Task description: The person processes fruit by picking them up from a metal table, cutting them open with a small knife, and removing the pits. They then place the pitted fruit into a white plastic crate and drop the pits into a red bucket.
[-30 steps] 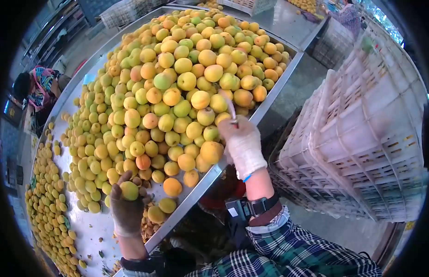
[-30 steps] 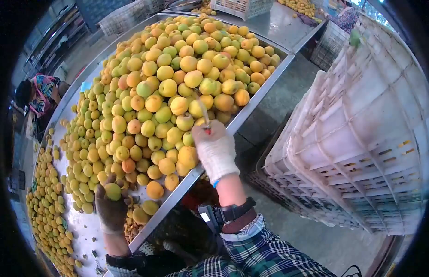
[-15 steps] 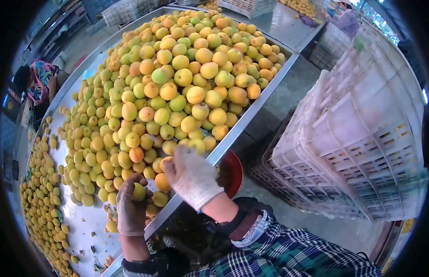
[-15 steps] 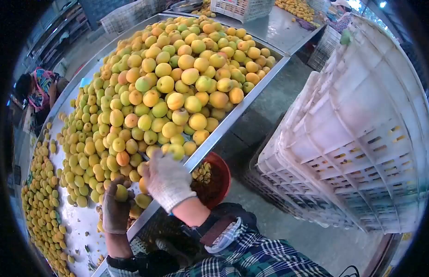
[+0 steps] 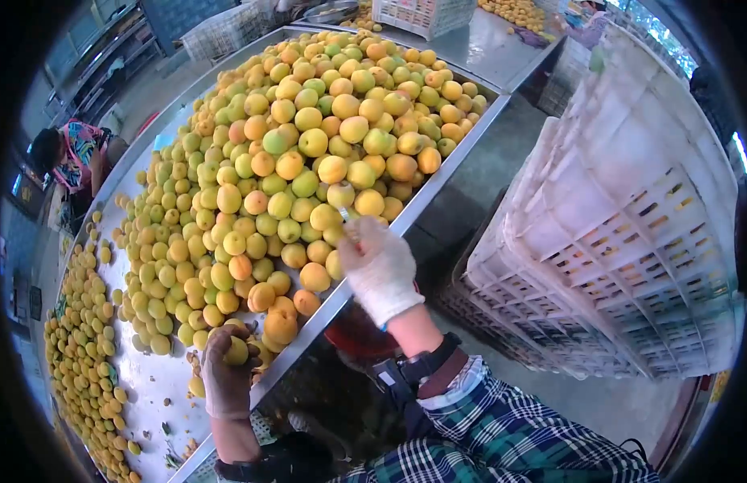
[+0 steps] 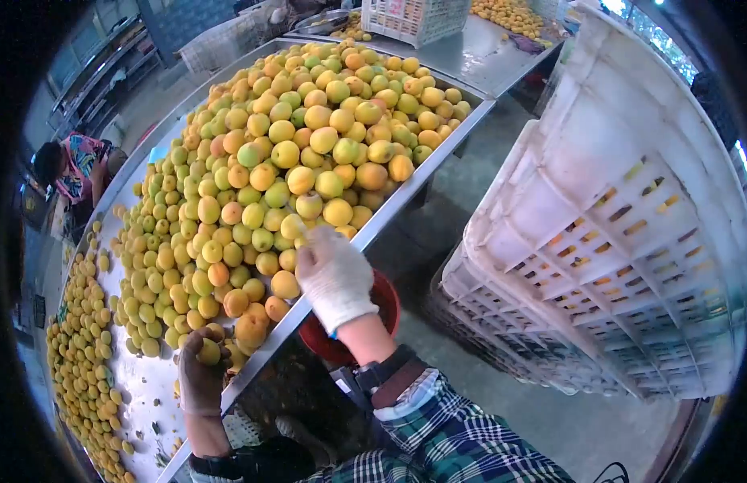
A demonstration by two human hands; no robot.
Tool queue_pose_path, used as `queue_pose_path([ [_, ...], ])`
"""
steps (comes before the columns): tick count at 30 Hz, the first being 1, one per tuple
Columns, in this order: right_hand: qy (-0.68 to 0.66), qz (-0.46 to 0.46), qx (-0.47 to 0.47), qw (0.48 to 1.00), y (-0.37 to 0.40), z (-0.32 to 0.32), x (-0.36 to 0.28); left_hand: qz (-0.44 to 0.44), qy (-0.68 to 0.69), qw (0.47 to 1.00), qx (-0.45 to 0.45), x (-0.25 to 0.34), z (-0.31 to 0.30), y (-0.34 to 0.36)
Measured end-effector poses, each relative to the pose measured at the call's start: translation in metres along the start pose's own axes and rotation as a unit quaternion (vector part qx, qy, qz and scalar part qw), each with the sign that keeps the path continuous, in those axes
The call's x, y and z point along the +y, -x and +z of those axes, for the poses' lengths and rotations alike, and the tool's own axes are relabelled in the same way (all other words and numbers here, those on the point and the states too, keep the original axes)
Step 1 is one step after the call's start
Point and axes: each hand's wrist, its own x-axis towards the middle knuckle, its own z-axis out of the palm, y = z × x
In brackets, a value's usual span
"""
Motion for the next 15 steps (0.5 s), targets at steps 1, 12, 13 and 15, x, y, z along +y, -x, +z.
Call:
queue_pose_path([
  [1, 0.01, 0.05, -0.022, 0.998, -0.004, -0.007, 0.005, 0.037, -0.103, 0.994, -0.015, 0.0, -0.002, -0.001],
  [12, 0.195, 0.085, -0.268, 0.939, -0.01, -0.011, 0.0, -0.003, -0.023, 0.999, 0.028, -0.008, -0.006, -0.005],
  [13, 0.207, 0.053, -0.261, 0.941, -0.007, -0.006, -0.002, 0.008, -0.022, 0.999, 0.023, -0.008, -0.007, -0.005],
  [15, 0.23, -0.011, -0.245, 0.942, 0.001, 0.004, -0.01, 0.105, -0.143, 0.984, -0.01, -0.01, -0.011, -0.006],
])
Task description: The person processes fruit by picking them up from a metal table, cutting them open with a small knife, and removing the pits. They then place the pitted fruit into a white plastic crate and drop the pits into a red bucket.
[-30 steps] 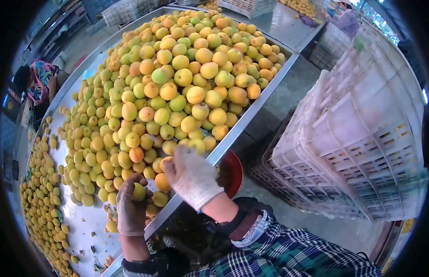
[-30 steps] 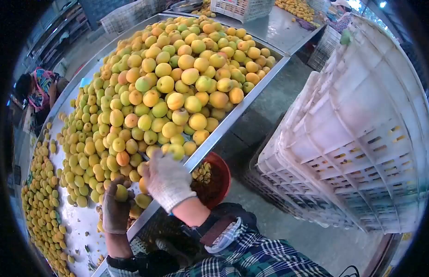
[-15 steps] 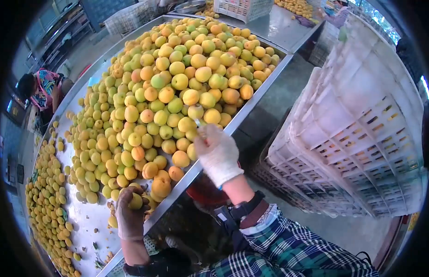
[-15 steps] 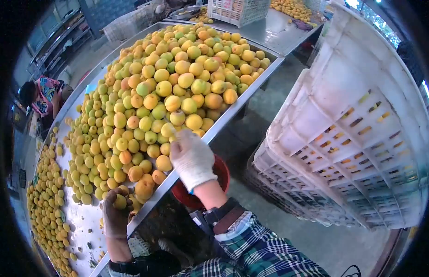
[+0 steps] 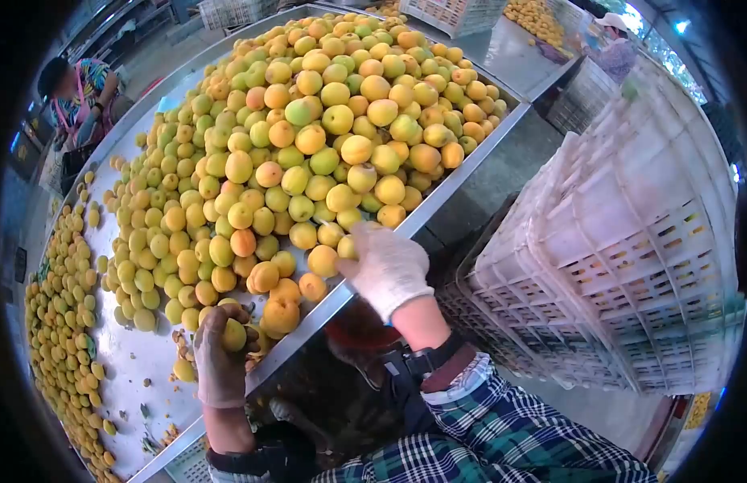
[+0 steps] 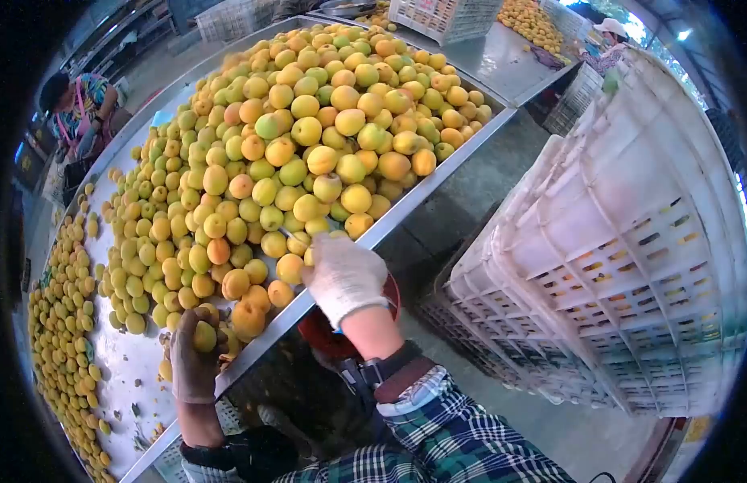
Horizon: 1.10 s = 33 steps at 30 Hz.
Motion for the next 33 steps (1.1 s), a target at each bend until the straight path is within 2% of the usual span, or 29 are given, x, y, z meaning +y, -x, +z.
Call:
queue_pose_path([
  [1, 0.012, 0.027, -0.026, 0.999, 0.0, -0.002, -0.007, 0.088, -0.121, 0.988, -0.028, -0.001, -0.002, 0.0],
  [2, 0.023, 0.052, -0.052, 0.997, 0.0, -0.006, -0.015, 0.175, -0.239, 0.953, -0.054, -0.002, -0.005, 0.0],
  [5, 0.031, 0.074, -0.092, 0.993, -0.008, -0.006, -0.019, 0.221, -0.249, 0.94, -0.073, -0.001, -0.012, 0.003],
  [9, 0.039, 0.075, -0.128, 0.988, -0.012, -0.016, -0.024, 0.189, -0.197, 0.962, -0.01, 0.004, -0.015, 0.014],
  [11, 0.042, 0.064, -0.113, 0.991, -0.012, -0.015, -0.023, 0.046, -0.053, 0.998, 0.008, 0.006, -0.023, 0.014],
  [13, 0.056, 0.075, -0.128, 0.987, -0.017, -0.013, -0.024, -0.045, 0.059, 0.997, 0.024, 0.006, -0.029, 0.017],
  [16, 0.06, 0.066, -0.108, 0.99, -0.014, -0.011, -0.025, -0.085, 0.14, 0.985, 0.055, 0.003, -0.032, 0.021],
  [19, 0.055, 0.074, -0.115, 0.989, -0.012, -0.012, -0.029, -0.097, 0.149, 0.98, 0.089, 0.002, -0.032, 0.022],
  [24, 0.108, 0.069, -0.057, 0.99, -0.006, -0.002, -0.036, -0.12, 0.202, 0.959, 0.157, -0.001, -0.041, 0.019],
  [27, 0.115, 0.075, -0.064, 0.988, -0.006, 0.003, -0.041, -0.09, 0.219, 0.954, 0.183, 0.003, -0.044, 0.021],
  [33, 0.085, 0.056, -0.067, 0.993, -0.008, 0.004, -0.038, -0.095, 0.228, 0.952, 0.181, -0.006, -0.056, 0.02],
])
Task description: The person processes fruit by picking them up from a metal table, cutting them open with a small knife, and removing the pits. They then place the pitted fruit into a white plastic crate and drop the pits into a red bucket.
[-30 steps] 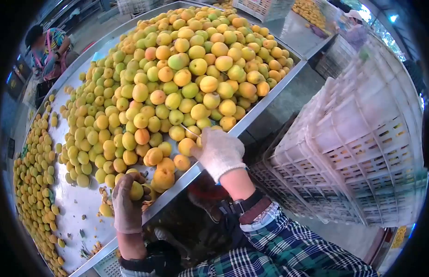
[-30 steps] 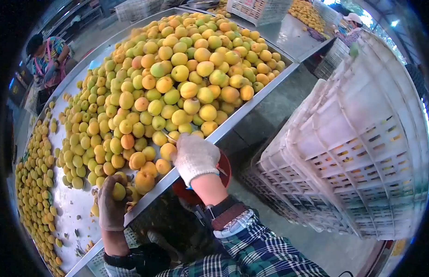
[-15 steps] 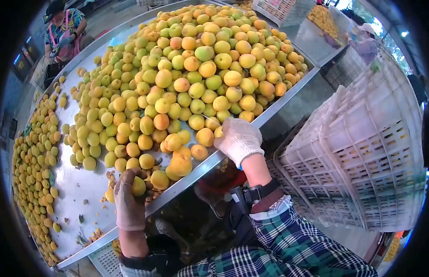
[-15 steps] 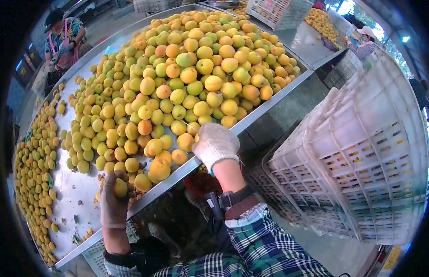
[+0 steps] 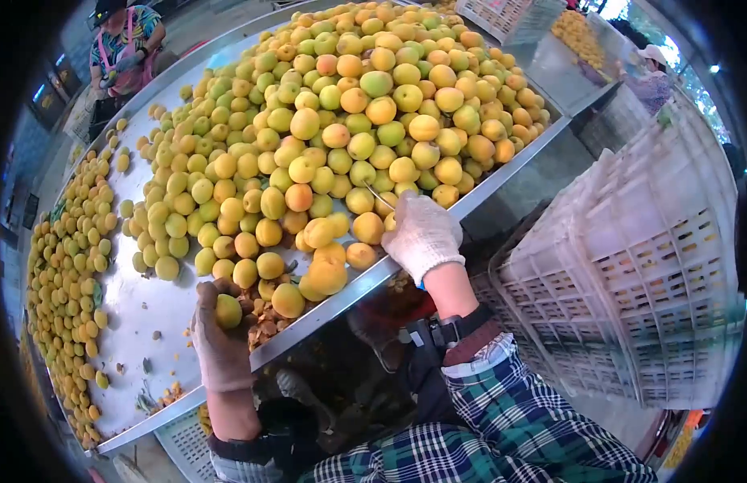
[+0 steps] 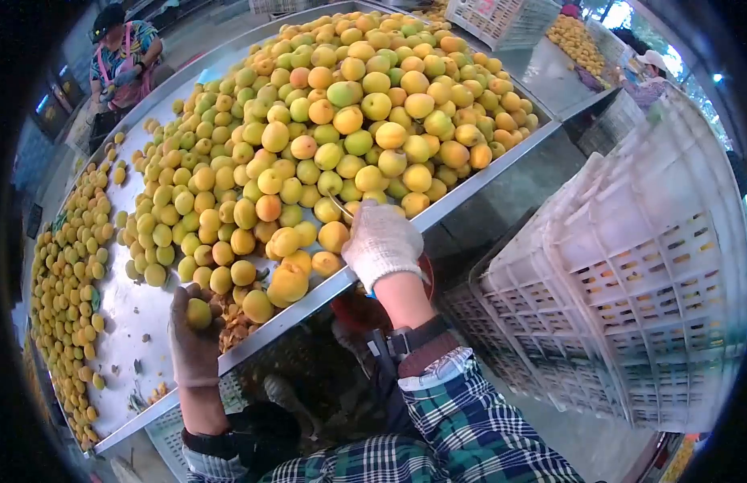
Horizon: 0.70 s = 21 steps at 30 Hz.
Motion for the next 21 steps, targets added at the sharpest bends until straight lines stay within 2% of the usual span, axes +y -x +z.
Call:
queue_pose_path([
  [3, -0.072, -0.007, 0.039, 0.997, 0.0, -0.004, 0.009, 0.025, -0.025, 0.999, -0.011, 0.001, 0.002, 0.005],
  [4, -0.222, 0.001, 0.018, 0.975, 0.001, -0.004, 0.014, 0.038, -0.039, 0.998, -0.016, 0.001, 0.002, 0.006],
  [5, -0.367, 0.006, -0.005, 0.93, 0.004, -0.005, 0.02, 0.006, 0.0, 1.0, -0.002, 0.001, -0.001, 0.005],
  [6, -0.503, 0.01, -0.029, 0.864, 0.006, -0.008, 0.024, 0.008, 0.006, 1.0, 0.004, 0.001, -0.002, 0.004],
  [7, -0.631, -0.021, -0.1, 0.769, 0.013, -0.016, 0.029, 0.01, 0.012, 1.0, 0.009, -0.001, -0.001, 0.003],
  [10, -0.812, -0.031, -0.206, 0.545, 0.013, -0.007, 0.027, -0.004, 0.04, 0.999, 0.013, 0.0, 0.0, 0.004],
  [11, -0.818, -0.063, -0.203, 0.535, 0.019, -0.004, 0.026, -0.011, 0.049, 0.999, 0.012, 0.0, 0.0, 0.004],
  [13, -0.768, -0.076, -0.147, 0.618, 0.023, 0.003, 0.012, -0.029, 0.066, 0.997, -0.013, 0.002, -0.003, 0.003],
  [15, -0.766, -0.117, -0.163, 0.611, 0.025, 0.006, 0.006, -0.044, 0.077, 0.996, -0.03, 0.006, -0.006, 0.004],
  [16, -0.787, -0.138, -0.192, 0.57, 0.024, 0.008, 0.004, -0.051, 0.082, 0.995, -0.036, 0.009, -0.007, 0.006],
  [18, -0.81, -0.129, -0.214, 0.53, 0.025, 0.01, 0.0, -0.062, 0.081, 0.995, -0.018, 0.016, -0.006, 0.012],
  [20, -0.818, -0.069, -0.205, 0.532, 0.031, 0.005, -0.011, -0.068, 0.068, 0.995, 0.031, 0.023, -0.006, 0.02],
  [21, -0.82, -0.021, -0.184, 0.541, 0.021, 0.018, -0.013, -0.072, 0.098, 0.992, 0.008, 0.022, -0.016, 0.017],
])
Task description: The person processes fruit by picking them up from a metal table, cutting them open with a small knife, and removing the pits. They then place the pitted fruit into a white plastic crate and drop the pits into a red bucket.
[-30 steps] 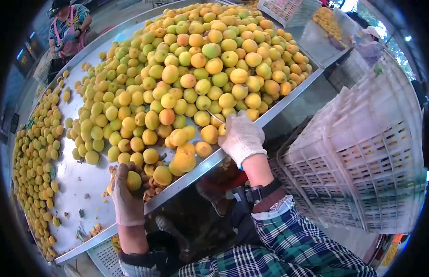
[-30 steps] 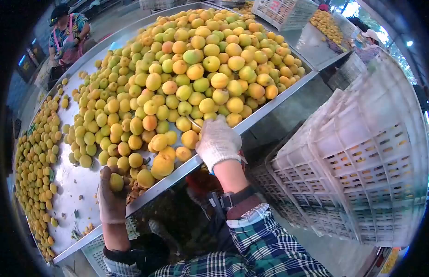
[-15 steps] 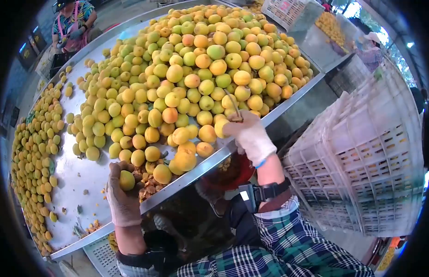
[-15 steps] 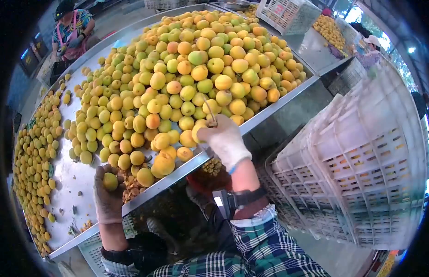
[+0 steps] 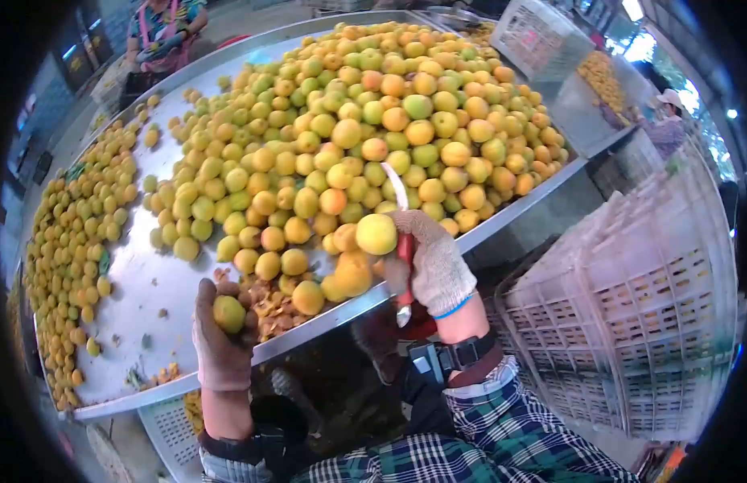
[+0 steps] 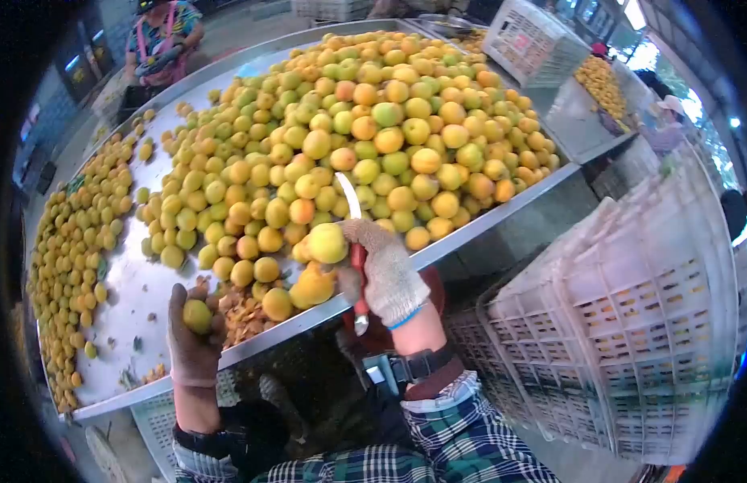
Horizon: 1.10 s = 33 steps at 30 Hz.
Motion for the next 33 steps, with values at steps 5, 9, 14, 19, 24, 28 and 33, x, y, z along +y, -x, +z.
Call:
queue_pose_path([
  [5, 0.683, -0.238, 0.096, 0.684, -0.005, 0.017, 0.016, 0.029, 0.019, 0.999, -0.009, 0.028, -0.046, 0.018],
  [9, 0.727, -0.273, 0.093, 0.623, -0.006, 0.024, 0.025, 0.051, 0.123, 0.98, -0.147, 0.041, -0.095, 0.036],
  [14, 0.697, -0.273, 0.066, 0.66, -0.011, 0.014, 0.029, 0.119, 0.059, 0.988, -0.074, 0.047, -0.143, 0.09],
  [19, 0.616, -0.178, 0.07, 0.764, -0.043, -0.026, 0.042, 0.105, -0.097, 0.977, 0.158, 0.057, -0.275, 0.175],
  [24, 0.679, -0.127, 0.12, 0.713, -0.036, -0.006, 0.034, 0.071, -0.274, 0.822, 0.495, 0.027, -0.427, 0.294],
  [28, 0.611, -0.161, 0.109, 0.768, -0.044, -0.016, 0.036, -0.093, -0.225, 0.776, 0.582, -0.023, -0.502, 0.36],
  [33, 0.571, -0.087, 0.165, 0.8, -0.035, -0.003, 0.028, -0.03, -0.213, 0.762, 0.61, -0.032, -0.52, 0.348],
])
